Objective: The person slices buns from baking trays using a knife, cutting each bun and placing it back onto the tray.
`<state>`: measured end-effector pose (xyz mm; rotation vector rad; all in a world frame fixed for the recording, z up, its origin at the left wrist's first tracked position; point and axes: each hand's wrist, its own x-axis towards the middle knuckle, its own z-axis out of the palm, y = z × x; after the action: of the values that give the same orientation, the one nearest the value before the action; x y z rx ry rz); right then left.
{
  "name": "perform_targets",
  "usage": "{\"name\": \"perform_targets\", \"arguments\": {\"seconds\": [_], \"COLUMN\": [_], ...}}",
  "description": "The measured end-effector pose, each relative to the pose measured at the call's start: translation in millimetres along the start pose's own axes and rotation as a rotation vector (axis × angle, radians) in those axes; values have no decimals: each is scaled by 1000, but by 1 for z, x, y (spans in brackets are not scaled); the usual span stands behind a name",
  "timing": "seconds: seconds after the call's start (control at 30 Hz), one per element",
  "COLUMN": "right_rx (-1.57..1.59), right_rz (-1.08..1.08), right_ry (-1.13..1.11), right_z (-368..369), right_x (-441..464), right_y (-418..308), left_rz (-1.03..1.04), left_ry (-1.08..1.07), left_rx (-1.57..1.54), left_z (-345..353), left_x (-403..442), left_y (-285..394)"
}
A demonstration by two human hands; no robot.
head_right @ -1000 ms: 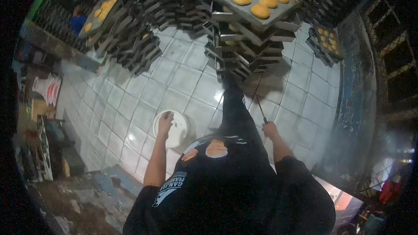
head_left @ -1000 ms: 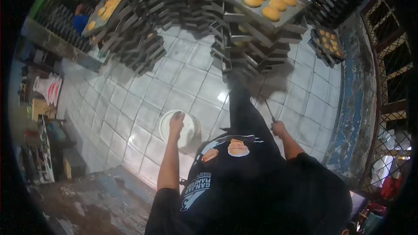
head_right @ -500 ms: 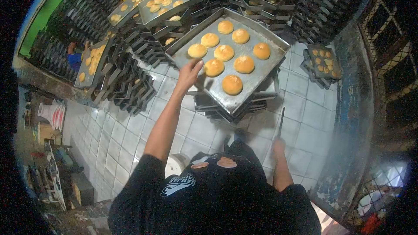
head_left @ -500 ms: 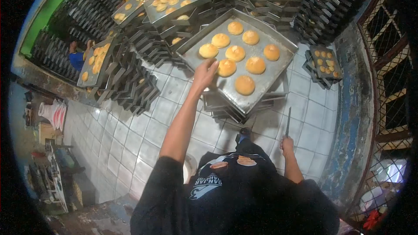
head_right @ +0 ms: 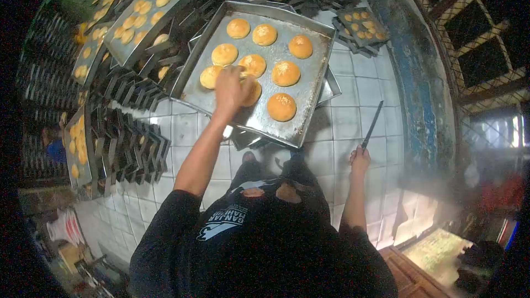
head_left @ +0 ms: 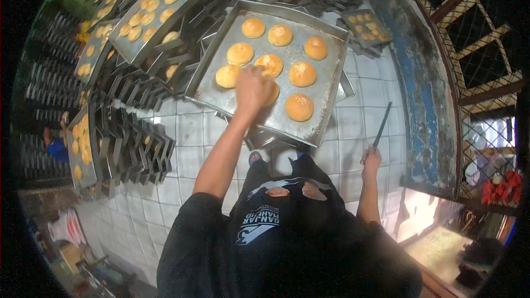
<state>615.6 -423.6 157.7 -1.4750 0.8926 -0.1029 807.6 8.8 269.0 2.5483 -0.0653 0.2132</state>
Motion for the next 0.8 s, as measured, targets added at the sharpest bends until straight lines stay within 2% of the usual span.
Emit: {"name": "perform_targets", "arguments": {"seconds": [0.03, 0.1, 0.2, 0.23, 0.3, 0.37, 0.4, 0.43, 0.5, 0.57, 0.6, 0.63, 0.67, 0.7, 0.73, 0.77, 0.8], "right_rx": [48, 84, 147, 159, 173, 144, 57, 89, -75, -90, -72, -56, -75, -52, -30, 37, 17], "right_rz": [-21, -54, -159, -223, -281, -396, -456, -489, -660, -711, -626, -540, -632, -613, -591, -452, -485], "right_ry": [59, 57, 19, -9, -52, -90, -41, -53, -202, -223, -268, -309, -304, -361, -416, -528, -621], "right_z": [10, 28, 51, 58, 69, 84, 90, 92, 98, 115, 120, 126, 134, 136, 137, 135, 137], "right_x": [-16, -47, -77, -79, -87, -99, -108, -96, -60, -32, -37, -45, -32, -39, -46, -73, -71], "right_y": [-12, -41, -59, -65, -75, -106, -124, -121, -102, -86, -92, -101, -100, -113, -127, -166, -179], "left_rz": [232, 188, 239, 257, 247, 320, 298, 278, 159, 288, 193, 189, 70, -60, -259, -476, -584], "left_ry": [167, -228, -356, -340, -527, -430, -443, -457, -625, -533, -573, -564, -474, -382, -363, -311, -210], "left_rx": [-8, -188, -27, -22, -29, -112, -200, -286, -424, -412, -434, -428, -558, -690, -1144, -1595, -1769], "left_z": [5, 15, 53, 52, 47, 42, 40, 38, 22, 51, 44, 42, 41, 42, 49, 54, 38], "left_x": [-2, -5, -10, -8, -9, -19, -27, -34, -40, -42, -43, -42, -38, -38, -33, -26, -25], "left_y": [10, 37, 48, 51, 50, 51, 54, 57, 71, 52, 58, 59, 60, 60, 55, 50, 62]}}
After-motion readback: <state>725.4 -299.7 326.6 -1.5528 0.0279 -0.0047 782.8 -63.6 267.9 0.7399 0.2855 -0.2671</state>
